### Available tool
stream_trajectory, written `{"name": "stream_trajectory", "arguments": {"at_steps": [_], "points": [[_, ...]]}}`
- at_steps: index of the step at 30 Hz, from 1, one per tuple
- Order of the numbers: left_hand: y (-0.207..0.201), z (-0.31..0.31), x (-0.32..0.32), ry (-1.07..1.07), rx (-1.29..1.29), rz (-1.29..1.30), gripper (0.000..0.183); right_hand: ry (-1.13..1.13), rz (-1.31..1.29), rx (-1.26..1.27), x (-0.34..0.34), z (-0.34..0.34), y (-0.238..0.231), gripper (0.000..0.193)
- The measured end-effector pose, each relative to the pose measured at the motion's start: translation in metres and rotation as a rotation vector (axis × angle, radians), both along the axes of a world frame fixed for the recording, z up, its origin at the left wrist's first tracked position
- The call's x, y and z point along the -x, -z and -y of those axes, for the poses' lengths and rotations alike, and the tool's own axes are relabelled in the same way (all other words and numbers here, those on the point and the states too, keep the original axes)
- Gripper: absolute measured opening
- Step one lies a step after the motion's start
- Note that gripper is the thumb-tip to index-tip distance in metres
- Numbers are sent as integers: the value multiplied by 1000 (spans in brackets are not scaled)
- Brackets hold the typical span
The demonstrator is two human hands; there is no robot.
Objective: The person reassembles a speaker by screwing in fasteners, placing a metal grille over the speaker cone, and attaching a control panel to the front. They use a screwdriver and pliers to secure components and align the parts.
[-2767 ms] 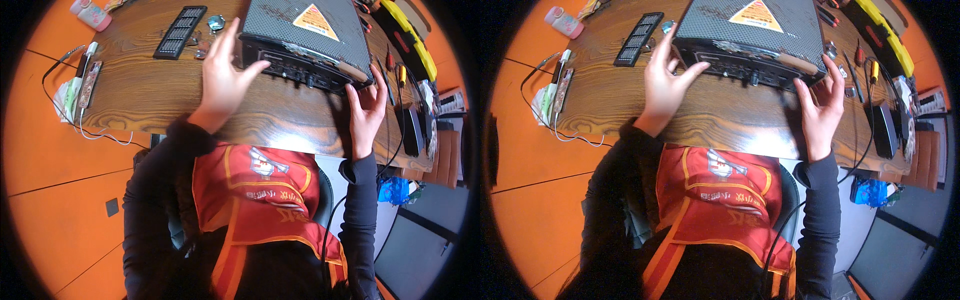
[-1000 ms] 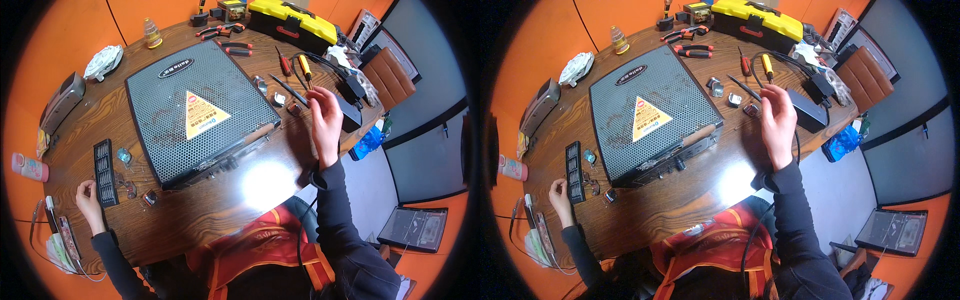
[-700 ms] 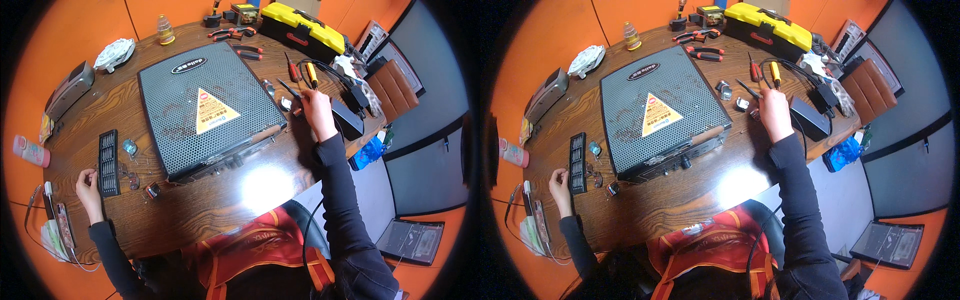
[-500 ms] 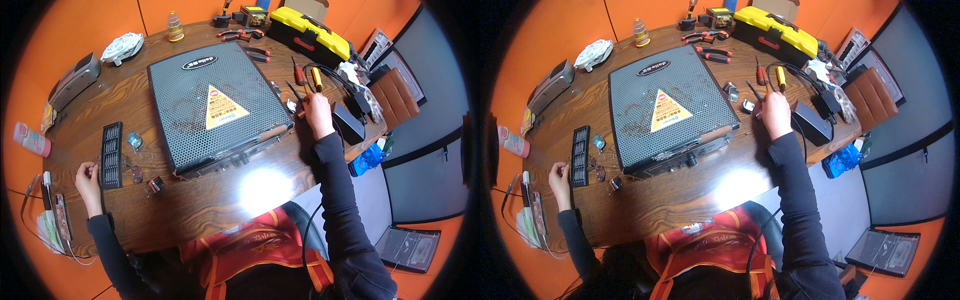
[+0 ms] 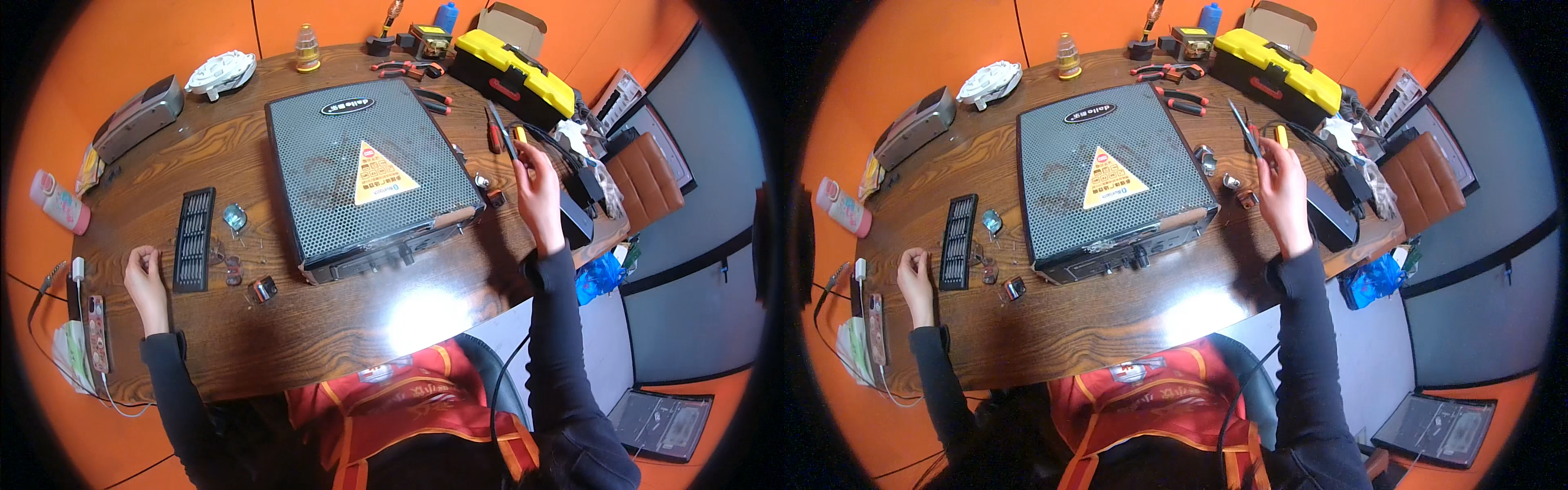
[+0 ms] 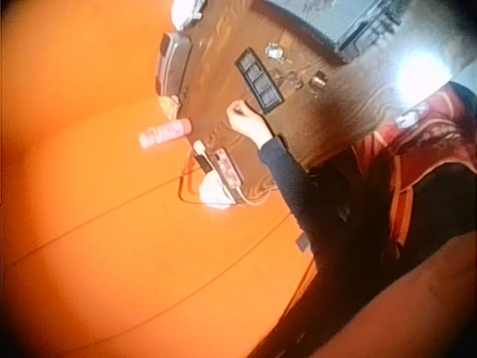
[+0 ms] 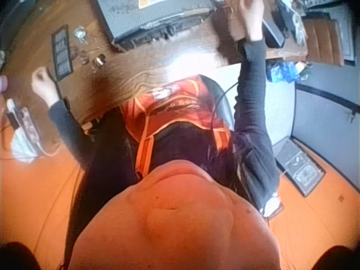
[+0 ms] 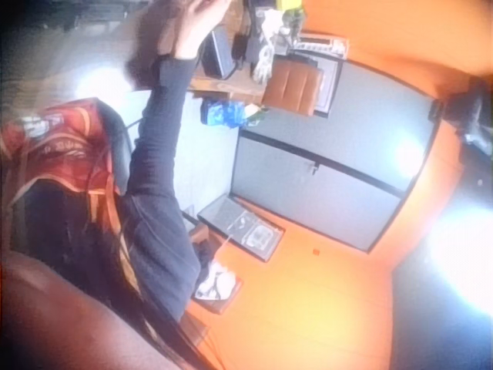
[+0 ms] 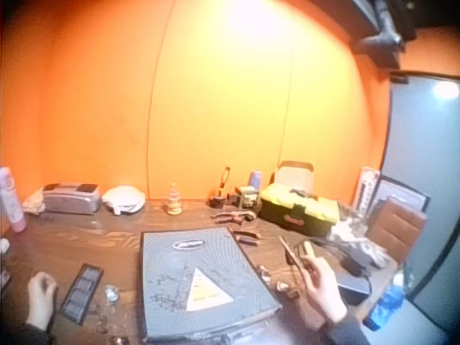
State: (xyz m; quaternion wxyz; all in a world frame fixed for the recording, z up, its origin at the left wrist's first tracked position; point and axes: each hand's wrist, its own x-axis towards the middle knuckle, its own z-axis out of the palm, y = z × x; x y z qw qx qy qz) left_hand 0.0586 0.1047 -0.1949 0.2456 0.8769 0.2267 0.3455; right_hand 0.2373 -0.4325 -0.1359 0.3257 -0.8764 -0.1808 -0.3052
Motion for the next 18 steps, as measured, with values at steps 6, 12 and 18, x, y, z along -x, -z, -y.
{"name": "stream_trajectory", "arguments": {"at_steps": [6, 12, 18], "points": [[6, -4, -1, -23, 52, 104, 11, -276, -163, -406, 93, -29, -16, 23], [-8, 10, -4, -63, 117, 126, 9, -491, -110, -532, 112, -39, -11, 24], [-50, 148, 40, 304, 669, 511, 10, -595, -199, -586, 134, -42, -7, 23]]}}
